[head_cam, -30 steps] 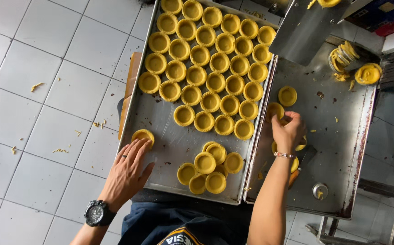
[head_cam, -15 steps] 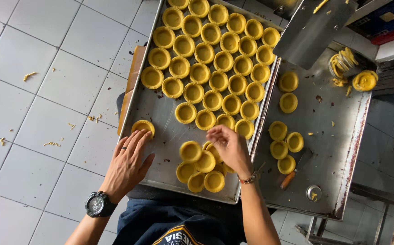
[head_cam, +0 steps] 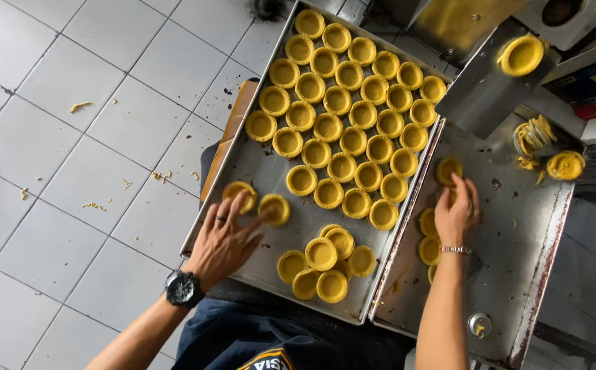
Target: The person arranges small yellow tart shells on metal trays by hand, picking them up from a machine output and placing them in rows on the trays.
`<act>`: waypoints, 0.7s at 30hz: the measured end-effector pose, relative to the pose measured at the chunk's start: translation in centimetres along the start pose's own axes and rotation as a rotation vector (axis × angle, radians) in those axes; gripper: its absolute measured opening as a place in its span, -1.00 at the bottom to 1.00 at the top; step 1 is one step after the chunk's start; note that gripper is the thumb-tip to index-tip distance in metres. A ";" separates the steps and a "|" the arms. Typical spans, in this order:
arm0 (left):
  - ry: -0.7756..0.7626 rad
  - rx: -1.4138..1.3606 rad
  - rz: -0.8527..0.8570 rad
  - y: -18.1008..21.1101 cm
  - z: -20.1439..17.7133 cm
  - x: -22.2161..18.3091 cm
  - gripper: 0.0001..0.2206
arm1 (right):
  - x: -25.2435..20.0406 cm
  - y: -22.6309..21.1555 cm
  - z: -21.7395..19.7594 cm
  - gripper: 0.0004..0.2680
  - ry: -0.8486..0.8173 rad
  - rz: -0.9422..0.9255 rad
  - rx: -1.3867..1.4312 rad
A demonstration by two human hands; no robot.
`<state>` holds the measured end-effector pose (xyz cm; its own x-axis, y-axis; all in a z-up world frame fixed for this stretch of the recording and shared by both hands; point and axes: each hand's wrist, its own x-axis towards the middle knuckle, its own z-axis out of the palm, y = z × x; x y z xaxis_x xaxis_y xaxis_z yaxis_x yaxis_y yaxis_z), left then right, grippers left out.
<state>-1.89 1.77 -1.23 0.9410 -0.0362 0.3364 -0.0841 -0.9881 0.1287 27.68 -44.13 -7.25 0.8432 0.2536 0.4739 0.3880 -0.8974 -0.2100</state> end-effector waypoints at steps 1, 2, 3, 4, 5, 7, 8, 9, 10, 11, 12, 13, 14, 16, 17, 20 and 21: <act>-0.006 -0.001 -0.008 -0.5 0.7 0.5 -0.63 | -1.7 0.5 -0.3 -0.72 -0.009 -0.004 0.003; 0.018 0.026 -0.047 -1.0 1.4 1.0 -0.55 | -3.4 1.2 -0.7 -0.77 -0.024 0.037 0.005; 0.048 0.056 -0.078 -1.7 2.2 1.8 -0.46 | -5.1 1.8 -1.0 -0.82 -0.030 0.083 0.006; 0.045 0.057 -0.077 -1.8 2.5 2.7 -0.46 | -6.1 1.5 -1.8 -0.82 -0.031 0.085 0.008; 0.049 0.066 -0.064 -2.0 2.8 3.7 -0.44 | -7.4 1.2 -2.7 -0.85 0.003 0.119 -0.057; 0.045 0.067 -0.040 -2.1 3.2 5.2 -0.42 | -9.4 1.2 -4.0 -0.87 0.033 0.166 -0.130; 0.037 0.054 -0.033 -2.2 3.4 5.9 -0.47 | -10.1 1.4 -4.3 -0.90 0.047 0.241 -0.195; 0.035 0.043 -0.024 -2.3 3.6 6.8 -0.52 | -10.5 1.6 -4.5 -0.85 0.066 0.315 -0.261; 0.033 0.037 -0.011 -2.2 3.6 7.0 -0.52 | -10.4 1.6 -5.0 -0.85 0.068 0.328 -0.268; 0.012 0.023 -0.035 -1.9 3.7 7.1 -0.52 | -10.4 1.6 -5.6 -0.82 0.076 0.363 -0.242; -0.008 0.009 -0.060 -1.8 3.7 7.1 -0.52 | -10.4 1.6 -6.1 -0.79 0.084 0.399 -0.216; -0.013 0.008 -0.054 -0.7 3.8 6.9 -0.52 | -10.4 1.9 -6.1 -0.79 0.082 0.405 -0.218; -0.056 -0.054 -0.010 0.4 3.9 6.6 -0.55 | -10.4 2.1 -6.0 -0.75 0.098 0.393 -0.217; -0.096 -0.095 0.020 3.0 3.9 5.9 -0.58 | -10.2 2.9 -5.1 -0.67 0.115 0.371 -0.194; -0.138 -0.254 0.054 4.7 3.7 5.3 -0.59 | -10.2 3.2 -4.4 -0.67 0.044 0.475 -0.043; -0.197 -0.378 0.075 8.2 5.4 3.8 -0.59 | -10.2 4.6 -3.3 -0.68 -0.061 0.578 0.239; -0.222 -0.360 0.082 9.5 6.4 3.4 -0.57 | -10.3 5.4 -3.6 -0.69 -0.083 0.596 0.348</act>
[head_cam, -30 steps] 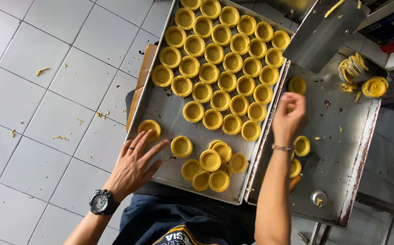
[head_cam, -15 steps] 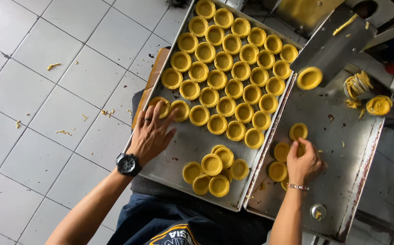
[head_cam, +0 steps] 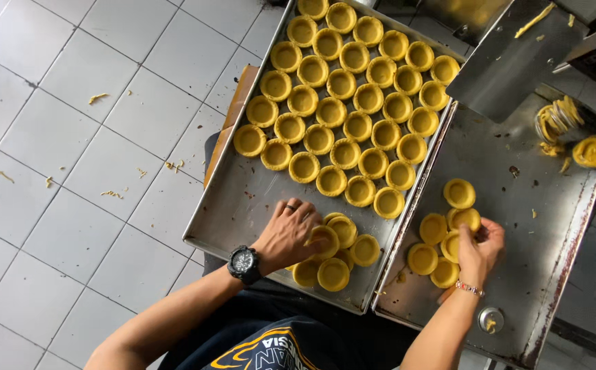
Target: The person arranges small yellow tart shells on metal trays by hand, picking them up from a machine output and placing them in rows on the trays.
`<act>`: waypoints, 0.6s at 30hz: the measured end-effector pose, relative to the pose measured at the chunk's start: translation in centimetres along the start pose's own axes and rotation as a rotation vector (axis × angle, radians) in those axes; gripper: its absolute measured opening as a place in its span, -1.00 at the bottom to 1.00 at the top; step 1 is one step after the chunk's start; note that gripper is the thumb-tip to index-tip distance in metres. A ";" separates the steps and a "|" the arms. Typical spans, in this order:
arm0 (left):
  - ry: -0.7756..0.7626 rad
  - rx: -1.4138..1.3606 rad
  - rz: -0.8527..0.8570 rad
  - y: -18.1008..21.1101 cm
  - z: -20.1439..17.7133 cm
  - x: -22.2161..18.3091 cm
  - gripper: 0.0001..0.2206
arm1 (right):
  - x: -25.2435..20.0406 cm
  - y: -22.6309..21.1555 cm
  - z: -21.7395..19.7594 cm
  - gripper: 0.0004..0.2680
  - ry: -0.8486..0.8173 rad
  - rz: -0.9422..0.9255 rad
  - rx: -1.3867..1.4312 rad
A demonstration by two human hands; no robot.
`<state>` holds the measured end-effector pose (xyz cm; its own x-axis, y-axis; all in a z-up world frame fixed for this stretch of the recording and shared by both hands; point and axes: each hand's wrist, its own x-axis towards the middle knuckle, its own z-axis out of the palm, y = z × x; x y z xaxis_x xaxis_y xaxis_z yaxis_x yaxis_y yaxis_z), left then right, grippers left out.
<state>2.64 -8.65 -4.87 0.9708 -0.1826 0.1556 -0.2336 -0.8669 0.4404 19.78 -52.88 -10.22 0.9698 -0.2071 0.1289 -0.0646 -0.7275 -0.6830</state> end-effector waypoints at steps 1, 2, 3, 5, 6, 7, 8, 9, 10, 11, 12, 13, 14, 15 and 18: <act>0.006 -0.001 -0.009 -0.3 -0.4 0.0 -0.57 | -0.2 -0.1 -0.1 -0.69 -0.006 -0.009 -0.001; -0.031 -0.056 -0.065 -0.3 -0.7 -0.1 -0.66 | -0.7 0.1 -0.5 -0.74 0.066 -0.013 -0.002; -0.069 -0.112 -0.121 -0.4 -0.9 -0.1 -0.71 | -1.2 0.3 -1.0 -0.77 0.138 -0.017 -0.002; -0.084 -0.249 -0.177 0.3 -4.8 0.4 -0.69 | -3.8 -7.1 -1.8 -0.79 0.192 -0.132 0.015; -0.092 -0.386 -0.230 0.5 -6.7 0.8 -0.67 | -5.0 -10.8 -2.2 -0.81 0.251 -0.251 0.032; -0.099 -0.383 -0.231 0.0 -7.3 0.8 -0.67 | -5.7 -12.5 -2.0 -0.81 0.249 -0.244 0.033; -0.003 -0.423 -0.198 -0.4 -8.0 0.4 -0.68 | -6.7 -14.1 -2.1 -0.83 0.305 -0.265 -0.033; 0.092 -0.463 -0.164 -0.7 -8.7 0.0 -0.69 | -7.6 -15.8 -2.2 -0.84 0.359 -0.288 -0.100; 0.082 -0.464 -0.160 -1.9 -9.2 -0.6 -0.69 | -7.7 -16.0 -2.0 -0.84 0.361 -0.278 -0.104; 0.110 -0.368 -0.228 -3.2 -9.8 -1.1 -0.80 | -7.8 -16.3 -1.9 -0.84 0.346 -0.275 -0.060; 0.139 -0.266 -0.292 -4.7 -10.6 -1.6 -0.76 | -7.9 -16.7 -1.6 -0.84 0.334 -0.270 -0.011; 0.128 -0.262 -0.283 -5.6 -11.4 -2.5 -0.76 | -7.6 -16.7 -1.7 -0.84 0.340 -0.257 -0.011; 0.118 -0.012 -0.286 -6.3 -12.0 -3.3 -0.68 | -7.2 -16.6 -2.0 -0.84 0.329 -0.194 0.048; 0.108 0.239 -0.283 -7.1 -12.7 -4.2 -0.60 | -6.8 -16.6 -2.2 -0.83 0.318 -0.131 0.107; 0.050 0.372 -0.037 -7.1 -13.1 -5.7 -0.54 | -7.4 -18.3 -1.6 -0.81 0.184 -0.195 0.181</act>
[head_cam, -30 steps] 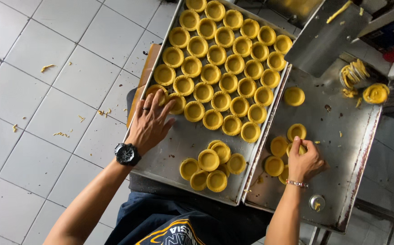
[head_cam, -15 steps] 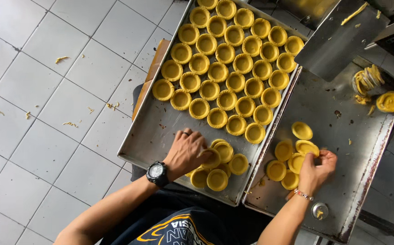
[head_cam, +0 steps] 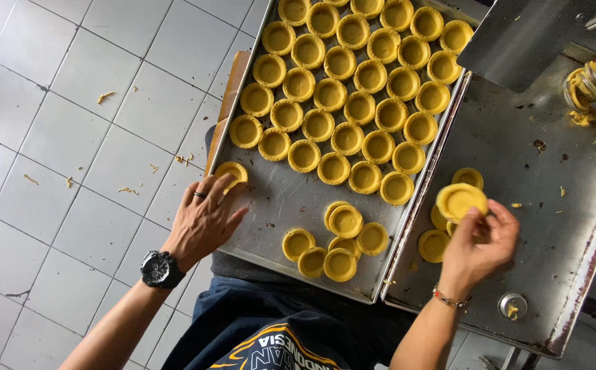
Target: The person arranges small yellow tart shells on metal trays by hand, picking them up from a machine output and placing them in rows on the trays.
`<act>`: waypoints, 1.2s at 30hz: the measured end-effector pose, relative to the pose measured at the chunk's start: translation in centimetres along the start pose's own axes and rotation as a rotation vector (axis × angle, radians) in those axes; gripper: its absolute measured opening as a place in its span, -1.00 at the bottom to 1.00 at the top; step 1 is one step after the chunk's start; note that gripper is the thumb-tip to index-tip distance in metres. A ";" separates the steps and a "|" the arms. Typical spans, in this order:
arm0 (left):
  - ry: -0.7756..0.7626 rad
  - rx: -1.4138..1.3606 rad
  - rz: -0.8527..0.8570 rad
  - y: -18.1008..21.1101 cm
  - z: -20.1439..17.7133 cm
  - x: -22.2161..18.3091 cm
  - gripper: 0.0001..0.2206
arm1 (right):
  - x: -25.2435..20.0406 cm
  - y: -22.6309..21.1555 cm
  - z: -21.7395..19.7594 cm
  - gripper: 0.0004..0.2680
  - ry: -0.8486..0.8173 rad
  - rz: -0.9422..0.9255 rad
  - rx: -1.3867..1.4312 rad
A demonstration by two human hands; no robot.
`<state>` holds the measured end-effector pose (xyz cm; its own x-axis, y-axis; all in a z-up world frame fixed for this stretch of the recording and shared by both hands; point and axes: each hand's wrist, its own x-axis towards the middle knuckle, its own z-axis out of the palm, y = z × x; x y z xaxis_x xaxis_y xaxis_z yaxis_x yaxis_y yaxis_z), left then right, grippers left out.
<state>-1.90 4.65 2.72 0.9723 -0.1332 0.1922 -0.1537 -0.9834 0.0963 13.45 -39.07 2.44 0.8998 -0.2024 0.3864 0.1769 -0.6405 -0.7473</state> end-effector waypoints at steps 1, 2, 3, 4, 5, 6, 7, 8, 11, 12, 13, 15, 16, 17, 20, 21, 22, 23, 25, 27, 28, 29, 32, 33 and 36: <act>-0.003 0.000 0.001 0.0 0.7 -0.1 -0.54 | -1.3 -0.8 1.3 -0.81 -0.001 0.003 -0.001; -0.003 -0.022 -0.023 0.1 1.3 -0.3 -0.46 | -2.5 -1.6 2.6 -0.81 -0.128 0.131 0.158; -0.003 -0.044 -0.048 0.3 2.0 -0.5 -0.38 | -3.7 -2.4 4.0 -0.81 -0.258 0.257 0.316; -0.003 -0.043 -0.046 -0.1 2.1 0.0 -0.38 | -4.3 -4.8 5.2 -0.81 -0.257 0.258 0.318; 0.030 -0.100 -0.059 -0.4 2.2 0.5 -0.38 | -4.9 -7.1 6.5 -0.78 -0.443 0.219 0.373; 0.059 -0.162 -0.069 -0.5 2.5 0.9 -0.38 | -5.8 -9.3 7.5 -0.73 -0.629 0.183 0.423; 0.054 -0.165 -0.065 -0.4 2.4 1.2 -0.38 | -5.8 -8.8 7.2 -0.73 -0.627 0.189 0.420; 0.011 -0.208 -0.041 -0.5 2.0 1.4 -0.42 | -5.7 -8.4 7.2 -0.73 -0.612 -0.038 0.087; -0.047 -0.237 0.074 -1.5 2.4 0.6 -0.49 | -7.2 -6.1 6.8 -0.66 -0.669 -0.219 -0.443; -0.061 -0.226 0.173 -2.0 2.7 0.3 -0.53 | -7.9 -5.1 6.5 -0.59 -0.743 -0.168 -0.647; -0.059 -0.226 0.171 -2.7 2.3 0.5 -0.53 | -7.7 -5.8 6.2 -0.59 -0.743 -0.170 -0.648; -0.099 -0.282 0.270 -3.8 1.5 0.4 -0.58 | -7.9 -7.1 5.1 -0.68 -0.755 -0.139 -0.661; -0.105 -0.285 0.269 -4.6 1.4 0.5 -0.58 | -7.7 -7.6 4.8 -0.68 -0.760 -0.135 -0.663; -0.150 -0.287 0.333 -5.4 1.3 0.5 -0.59 | -7.6 -8.2 4.5 -0.72 -0.767 -0.078 -0.579; -0.253 -0.279 0.491 -7.8 -0.3 1.6 -0.59 | -6.9 -10.3 4.8 -0.80 -0.824 0.029 -0.308; -0.306 -0.271 0.585 -8.5 -1.1 2.1 -0.59 | -6.5 -11.1 5.0 -0.83 -0.868 0.075 -0.122; -0.306 -0.268 0.585 -9.1 -1.5 2.6 -0.59 | -7.2 -10.1 5.9 -0.83 -0.868 0.074 -0.119; -0.388 -0.242 0.657 -9.7 -1.9 3.1 -0.58 | -7.8 -9.2 6.8 -0.80 -0.908 0.079 0.042; -0.473 -0.218 0.732 -11.0 -1.7 3.2 -0.58 | -9.3 -8.6 8.6 -0.78 -0.944 0.090 0.202; -0.482 -0.105 0.799 -12.5 -0.2 3.0 -0.53 | -10.3 -9.1 10.7 -0.87 -0.977 0.012 0.099; -0.483 -0.104 0.800 -12.2 0.0 3.3 -0.53 | -10.5 -9.7 10.7 -0.87 -0.977 0.013 0.100; -0.500 -0.055 0.788 -11.8 0.3 3.6 -0.52 | -10.6 -10.4 10.8 -0.85 -0.924 -0.080 0.004; -0.414 0.004 0.693 -10.4 2.1 3.3 -0.50 | -10.0 -12.2 10.8 -0.85 -0.868 -0.074 -0.023; -0.313 0.006 0.608 -9.7 3.1 2.9 -0.49 | -9.6 -12.7 10.5 -0.87 -0.870 0.025 0.041; -0.036 -0.036 0.418 -5.9 1.9 4.0 -0.44 | -10.0 -11.6 11.3 -0.84 -0.838 0.061 0.146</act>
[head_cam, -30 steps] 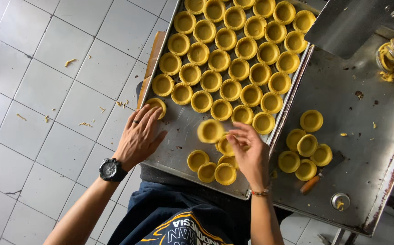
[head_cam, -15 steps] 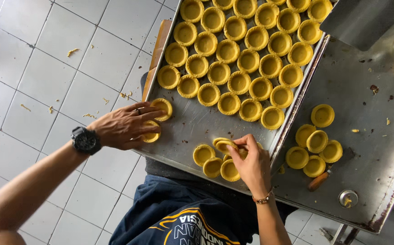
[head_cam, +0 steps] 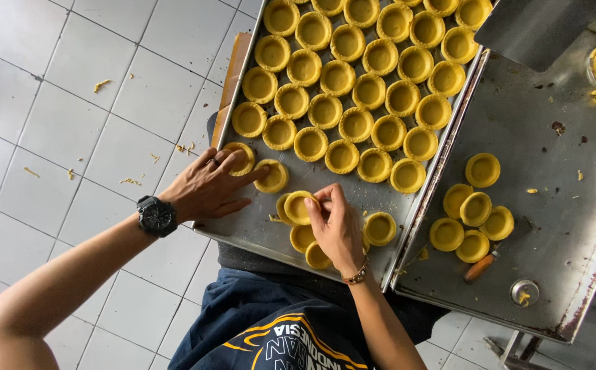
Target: The person arranges small yellow tart shells on metal trays by hand, picking them up from a machine output and placing them in rows on the trays.
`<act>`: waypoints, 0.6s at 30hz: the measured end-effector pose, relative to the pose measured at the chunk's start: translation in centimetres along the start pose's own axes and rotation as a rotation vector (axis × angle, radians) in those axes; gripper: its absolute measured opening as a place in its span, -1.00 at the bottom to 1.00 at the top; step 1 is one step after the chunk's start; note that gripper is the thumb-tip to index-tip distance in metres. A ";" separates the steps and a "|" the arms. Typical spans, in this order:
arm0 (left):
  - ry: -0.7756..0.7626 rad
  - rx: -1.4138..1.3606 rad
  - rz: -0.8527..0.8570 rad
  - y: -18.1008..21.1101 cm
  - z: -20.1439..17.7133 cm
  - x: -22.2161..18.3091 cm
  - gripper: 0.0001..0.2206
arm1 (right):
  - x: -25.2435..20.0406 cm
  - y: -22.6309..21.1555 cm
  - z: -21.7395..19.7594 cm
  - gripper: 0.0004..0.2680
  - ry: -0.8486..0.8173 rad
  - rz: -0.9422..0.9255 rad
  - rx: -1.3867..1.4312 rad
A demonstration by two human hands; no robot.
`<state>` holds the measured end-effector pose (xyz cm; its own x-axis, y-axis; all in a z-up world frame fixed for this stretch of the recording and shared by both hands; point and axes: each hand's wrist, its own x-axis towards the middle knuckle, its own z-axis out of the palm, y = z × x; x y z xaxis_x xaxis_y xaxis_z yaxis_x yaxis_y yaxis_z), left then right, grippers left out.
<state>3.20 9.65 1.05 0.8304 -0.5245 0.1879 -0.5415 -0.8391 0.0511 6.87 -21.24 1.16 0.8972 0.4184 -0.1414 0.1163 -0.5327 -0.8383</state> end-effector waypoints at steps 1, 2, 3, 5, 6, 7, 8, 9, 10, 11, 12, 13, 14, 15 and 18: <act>0.004 -0.006 0.001 0.5 0.4 0.1 -0.44 | 0.1 -0.4 0.2 -0.84 0.000 0.004 -0.006; 0.044 0.009 -0.060 0.8 0.8 0.3 -0.44 | 0.4 -0.8 0.4 -0.84 0.057 -0.035 -0.048; 0.084 0.023 -0.121 1.1 1.1 0.4 -0.44 | 0.7 -1.3 0.6 -0.84 0.114 -0.074 -0.089; 0.092 0.033 -0.156 1.8 1.6 0.3 -0.42 | 0.7 -1.3 0.6 -0.85 0.143 -0.034 -0.070; 0.106 0.035 -0.189 2.2 2.1 0.3 -0.38 | 0.6 -1.1 0.5 -0.86 0.175 0.009 -0.059; 0.106 0.037 -0.191 2.5 2.5 0.3 -0.38 | 0.6 -0.6 -0.1 -0.86 0.173 0.008 -0.058; 0.116 0.051 -0.225 2.7 2.9 0.3 -0.38 | 0.4 -0.1 -0.6 -0.86 0.192 0.044 -0.029; 0.127 0.065 -0.259 3.0 3.3 0.4 -0.37 | 0.2 0.5 -1.2 -0.85 0.211 0.080 0.000; 0.128 0.063 -0.264 3.2 3.2 0.3 -0.37 | 0.2 0.1 -2.3 -0.85 0.206 0.079 -0.003; 0.142 0.028 -0.244 3.5 3.2 0.2 -0.41 | 0.1 -0.3 -3.4 -0.82 0.218 0.101 0.039; 0.154 -0.011 -0.225 3.9 3.1 0.1 -0.45 | -0.3 -0.7 -4.6 -0.77 0.228 0.127 0.079; 0.153 -0.017 -0.229 5.2 2.7 0.2 -0.45 | -0.7 0.7 -4.9 -0.77 0.223 0.131 0.075; 0.154 -0.101 -0.109 6.0 2.2 0.5 -0.52 | -0.8 2.1 -5.1 -0.73 0.259 0.070 -0.136; 0.153 -0.185 0.011 6.8 1.7 0.7 -0.58 | -1.0 3.5 -5.3 -0.68 0.292 0.010 -0.347; 0.053 -0.189 -0.009 9.0 1.4 0.7 -0.47 | -2.7 4.9 -8.5 -0.83 0.134 -0.014 -0.677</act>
<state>-0.89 1.50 0.24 0.8298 -0.5049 0.2378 -0.5535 -0.7990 0.2349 8.60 -31.23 1.93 0.9335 0.3573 -0.0297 0.3298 -0.8883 -0.3197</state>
